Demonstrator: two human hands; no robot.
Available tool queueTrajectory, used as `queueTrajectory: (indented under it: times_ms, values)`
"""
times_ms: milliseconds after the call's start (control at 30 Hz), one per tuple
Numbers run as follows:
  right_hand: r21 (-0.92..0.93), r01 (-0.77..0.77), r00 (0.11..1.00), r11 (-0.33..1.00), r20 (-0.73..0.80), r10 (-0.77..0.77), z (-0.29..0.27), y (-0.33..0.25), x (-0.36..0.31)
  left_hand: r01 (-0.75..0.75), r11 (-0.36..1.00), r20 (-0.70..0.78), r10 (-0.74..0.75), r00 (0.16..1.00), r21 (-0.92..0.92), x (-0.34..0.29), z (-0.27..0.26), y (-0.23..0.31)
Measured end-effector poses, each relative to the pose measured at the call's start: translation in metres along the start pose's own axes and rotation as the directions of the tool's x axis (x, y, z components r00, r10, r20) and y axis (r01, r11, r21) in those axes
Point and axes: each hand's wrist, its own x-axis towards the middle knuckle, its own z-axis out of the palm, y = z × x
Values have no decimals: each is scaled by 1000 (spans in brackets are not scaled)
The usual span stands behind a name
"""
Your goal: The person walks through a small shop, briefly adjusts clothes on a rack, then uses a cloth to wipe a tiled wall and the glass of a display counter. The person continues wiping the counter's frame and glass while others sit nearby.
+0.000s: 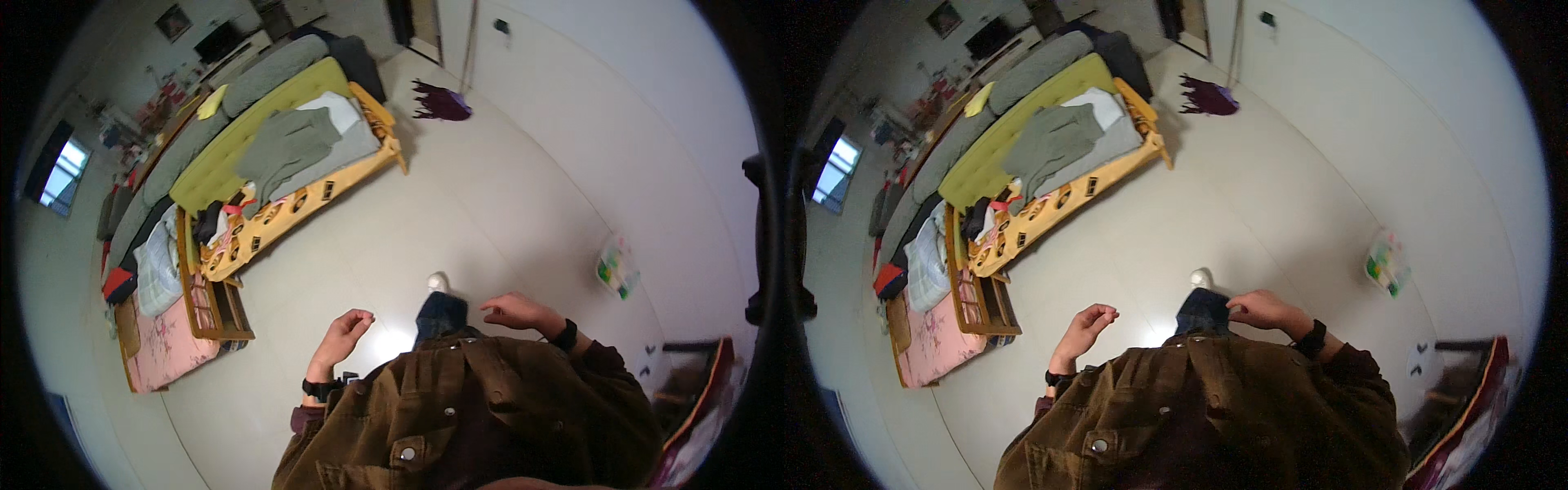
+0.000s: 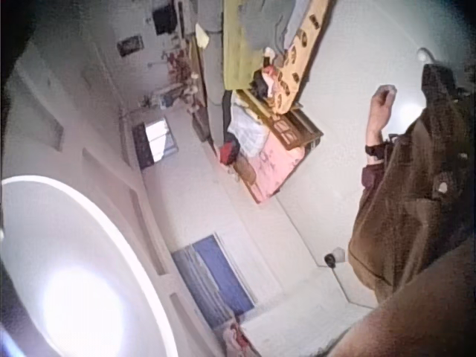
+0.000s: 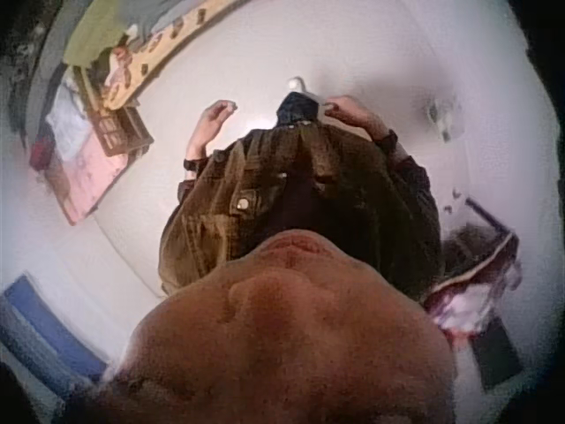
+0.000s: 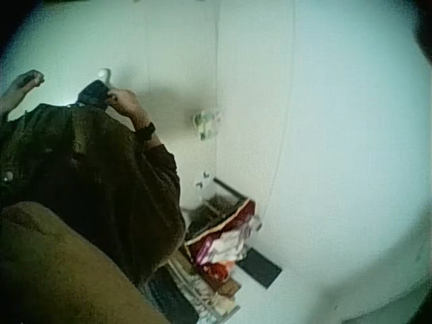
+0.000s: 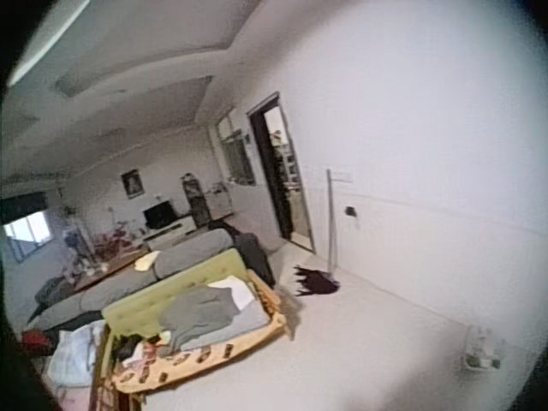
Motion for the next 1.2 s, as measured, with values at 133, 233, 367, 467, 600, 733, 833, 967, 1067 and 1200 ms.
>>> queueTrajectory:
  times_ms: [133,233,367,467,600,733,833,967,1067,1200]
  values:
    - [-168,40,999,985,42,-33,-95,22,93,-90,992,-80,83,993,-84,118,-36,43]
    - [-100,4,999,995,50,1,-171,33,138,-118,992,-92,113,989,-51,212,-54,93]
    - [-88,-142,987,986,-86,134,-264,57,175,-228,973,83,224,971,37,325,-63,171]
    - [72,-211,961,975,-167,221,-328,85,201,-235,965,177,213,961,115,402,-73,214]
    - [146,-260,910,954,-293,293,-420,145,254,-287,958,214,279,936,8,517,-88,245]
    - [320,-192,844,928,-429,322,-538,217,314,-247,967,176,254,951,-62,627,-109,285]
    - [400,10,800,917,-553,233,-644,260,375,-230,967,100,241,965,-113,695,-130,333]
    - [389,23,736,921,-630,248,-780,305,468,-271,959,-38,269,962,-82,764,-166,378]
    - [435,118,666,893,-702,253,-866,336,544,-256,962,-118,245,962,-96,814,-192,388]
    - [390,112,493,914,-820,290,-998,391,630,-163,969,-133,139,981,-186,907,-232,387]
